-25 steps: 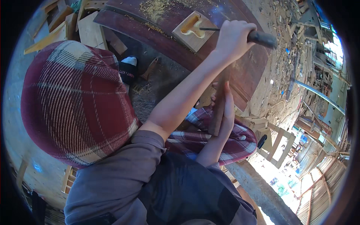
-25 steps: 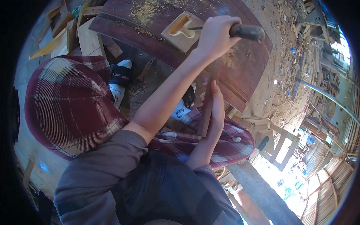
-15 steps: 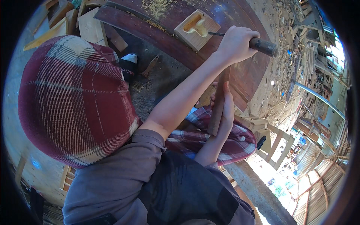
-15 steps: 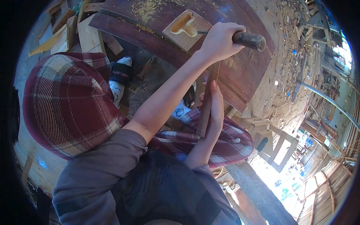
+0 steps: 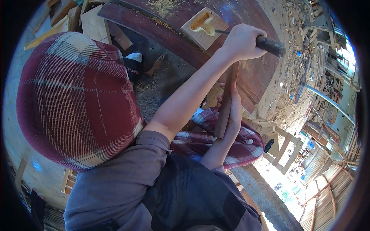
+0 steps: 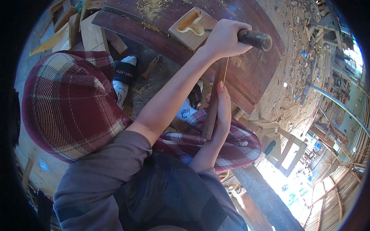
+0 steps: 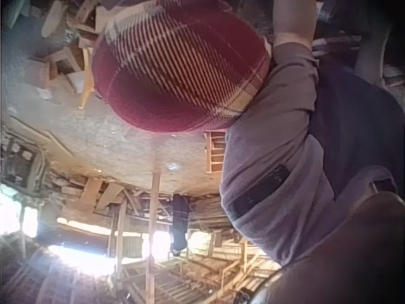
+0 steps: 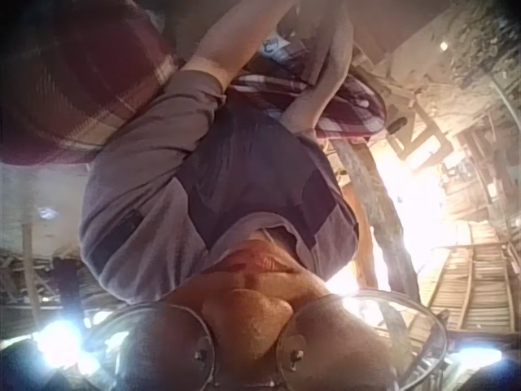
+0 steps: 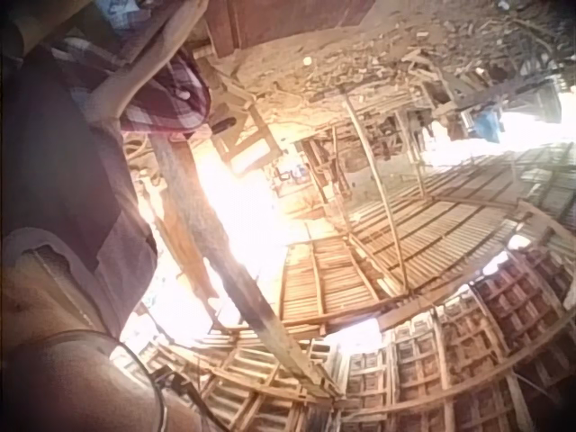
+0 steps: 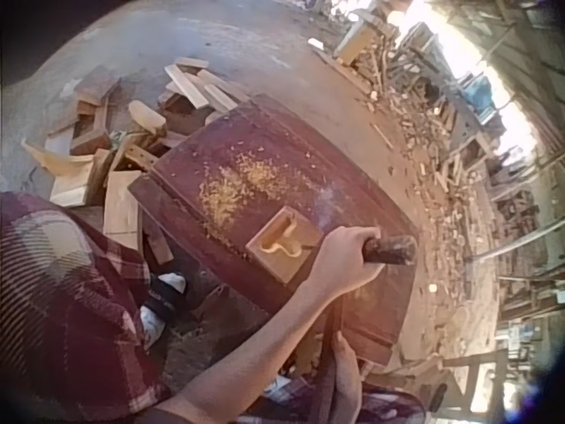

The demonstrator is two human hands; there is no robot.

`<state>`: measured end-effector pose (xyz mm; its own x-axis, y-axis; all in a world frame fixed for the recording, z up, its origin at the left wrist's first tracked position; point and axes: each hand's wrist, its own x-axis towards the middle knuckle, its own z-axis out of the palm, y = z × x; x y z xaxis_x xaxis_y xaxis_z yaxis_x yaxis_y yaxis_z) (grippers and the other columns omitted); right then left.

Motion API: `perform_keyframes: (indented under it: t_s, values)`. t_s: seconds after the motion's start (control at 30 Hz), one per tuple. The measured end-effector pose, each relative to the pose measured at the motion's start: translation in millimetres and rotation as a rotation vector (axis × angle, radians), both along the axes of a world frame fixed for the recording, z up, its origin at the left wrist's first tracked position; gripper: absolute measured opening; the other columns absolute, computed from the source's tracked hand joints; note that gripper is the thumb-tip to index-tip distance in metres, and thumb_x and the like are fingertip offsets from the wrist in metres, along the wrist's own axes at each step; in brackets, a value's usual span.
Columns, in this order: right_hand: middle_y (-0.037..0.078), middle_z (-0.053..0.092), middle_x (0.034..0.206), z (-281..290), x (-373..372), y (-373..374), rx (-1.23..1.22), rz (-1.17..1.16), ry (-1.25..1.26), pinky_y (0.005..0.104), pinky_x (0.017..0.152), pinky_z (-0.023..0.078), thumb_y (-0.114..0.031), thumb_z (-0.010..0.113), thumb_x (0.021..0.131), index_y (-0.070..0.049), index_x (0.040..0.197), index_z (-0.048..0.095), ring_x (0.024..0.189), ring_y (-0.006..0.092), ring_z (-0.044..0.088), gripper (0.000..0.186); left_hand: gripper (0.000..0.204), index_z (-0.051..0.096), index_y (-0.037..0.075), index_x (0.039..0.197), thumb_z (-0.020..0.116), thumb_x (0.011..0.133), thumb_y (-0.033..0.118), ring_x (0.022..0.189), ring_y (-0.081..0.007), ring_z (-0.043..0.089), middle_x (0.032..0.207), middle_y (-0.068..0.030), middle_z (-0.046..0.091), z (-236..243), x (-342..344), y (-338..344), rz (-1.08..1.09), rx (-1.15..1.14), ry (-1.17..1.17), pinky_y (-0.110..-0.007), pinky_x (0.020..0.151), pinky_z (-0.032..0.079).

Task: Use a chisel and a wooden mallet to carve a recess into a piece of wood.

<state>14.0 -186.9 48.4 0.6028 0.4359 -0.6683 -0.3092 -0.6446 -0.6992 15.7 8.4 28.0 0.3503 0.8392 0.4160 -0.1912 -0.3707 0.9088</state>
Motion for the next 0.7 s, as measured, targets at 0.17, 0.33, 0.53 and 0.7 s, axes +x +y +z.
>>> perform_keyframes:
  t_s: [0.17, 0.33, 0.53, 0.7]
  values:
    - [0.001, 0.051, 0.065, -3.1, 2.4, -0.9, 0.009, 0.045, 0.037, 0.0213, 0.044, 0.040, -0.055, 0.051, 0.091, -0.007, 0.106, 0.055, 0.048, 0.0094, 0.049, 0.050, 0.019, 0.065, 0.009, 0.070, 0.072, 0.067, 0.026, 0.060, -0.0336, 0.059, 0.059, -0.0118, 0.058, -2.4, -3.0, 3.8, -0.003, -0.025, 0.006, -0.037, 0.057, 0.047]
    - [0.001, 0.052, 0.064, 2.5, -0.6, 1.2, -0.014, 0.014, 0.011, 0.0213, 0.043, 0.040, -0.054, 0.052, 0.092, -0.007, 0.106, 0.056, 0.047, 0.0096, 0.049, 0.050, 0.019, 0.064, 0.008, 0.068, 0.071, 0.067, 0.025, 0.060, -0.0338, 0.059, 0.058, -0.0120, 0.057, -2.0, -2.2, 4.3, 0.001, -0.043, -0.009, -0.038, 0.056, 0.046]
    - [0.004, 0.052, 0.065, 21.3, 7.4, -1.5, 0.085, -0.070, -0.290, 0.0230, 0.043, 0.042, -0.043, 0.051, 0.094, -0.003, 0.107, 0.056, 0.048, 0.0106, 0.050, 0.042, 0.018, 0.059, 0.008, 0.064, 0.070, 0.066, 0.023, 0.058, -0.0330, 0.058, 0.057, -0.0117, 0.055, -14.6, 2.6, -1.2, 0.057, 0.069, -0.085, -0.038, 0.054, 0.045]
    - [0.005, 0.050, 0.064, 72.0, -7.3, 0.1, 0.819, -0.095, -0.486, 0.0283, 0.044, 0.042, -0.049, 0.046, 0.090, -0.001, 0.115, 0.053, 0.049, 0.0150, 0.049, 0.054, 0.017, 0.061, 0.009, 0.065, 0.070, 0.065, 0.023, 0.057, -0.0327, 0.058, 0.057, -0.0111, 0.056, -11.9, 2.6, -1.2, 0.119, 0.042, -0.093, -0.037, 0.053, 0.045]
